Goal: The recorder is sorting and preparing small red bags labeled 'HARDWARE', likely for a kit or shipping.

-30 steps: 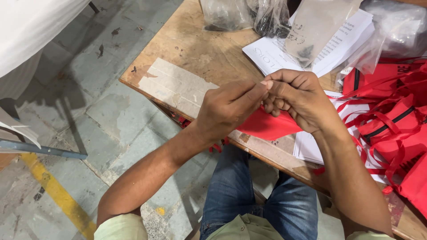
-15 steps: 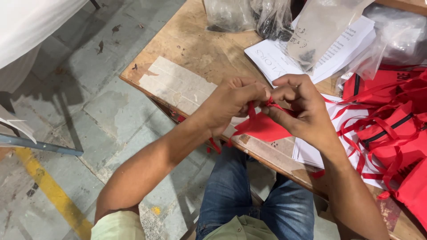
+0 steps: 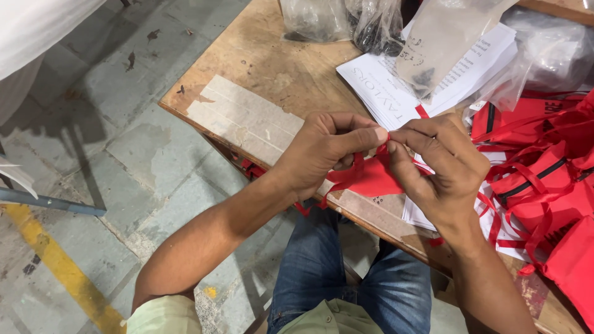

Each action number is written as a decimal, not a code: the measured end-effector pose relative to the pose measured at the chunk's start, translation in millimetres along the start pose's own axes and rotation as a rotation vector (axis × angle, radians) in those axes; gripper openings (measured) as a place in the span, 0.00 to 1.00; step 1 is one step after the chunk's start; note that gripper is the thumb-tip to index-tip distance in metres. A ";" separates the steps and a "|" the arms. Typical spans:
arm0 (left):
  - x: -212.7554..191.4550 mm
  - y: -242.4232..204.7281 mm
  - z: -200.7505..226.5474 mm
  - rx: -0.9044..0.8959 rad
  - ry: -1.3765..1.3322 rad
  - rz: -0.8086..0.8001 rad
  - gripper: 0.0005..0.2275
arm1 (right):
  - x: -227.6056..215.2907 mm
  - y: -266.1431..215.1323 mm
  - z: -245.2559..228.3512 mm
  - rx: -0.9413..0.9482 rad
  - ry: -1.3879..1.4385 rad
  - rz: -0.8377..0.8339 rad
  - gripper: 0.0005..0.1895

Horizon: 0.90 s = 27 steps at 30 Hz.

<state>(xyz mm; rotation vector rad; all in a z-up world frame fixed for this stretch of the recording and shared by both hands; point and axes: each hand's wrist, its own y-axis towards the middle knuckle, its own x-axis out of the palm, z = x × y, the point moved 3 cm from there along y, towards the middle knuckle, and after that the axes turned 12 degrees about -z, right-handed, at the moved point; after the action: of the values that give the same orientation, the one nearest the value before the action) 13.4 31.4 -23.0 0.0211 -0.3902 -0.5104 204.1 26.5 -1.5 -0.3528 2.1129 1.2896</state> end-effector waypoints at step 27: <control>2.7 -4.3 -7.5 0.038 -0.015 -0.036 0.07 | -1.0 13.0 -5.7 0.194 0.002 -0.102 0.05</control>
<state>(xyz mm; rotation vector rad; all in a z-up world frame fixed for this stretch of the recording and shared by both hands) 16.3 25.8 -29.5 0.0614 -0.4147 -0.5390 195.9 27.8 10.1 -0.3720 2.1703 1.0168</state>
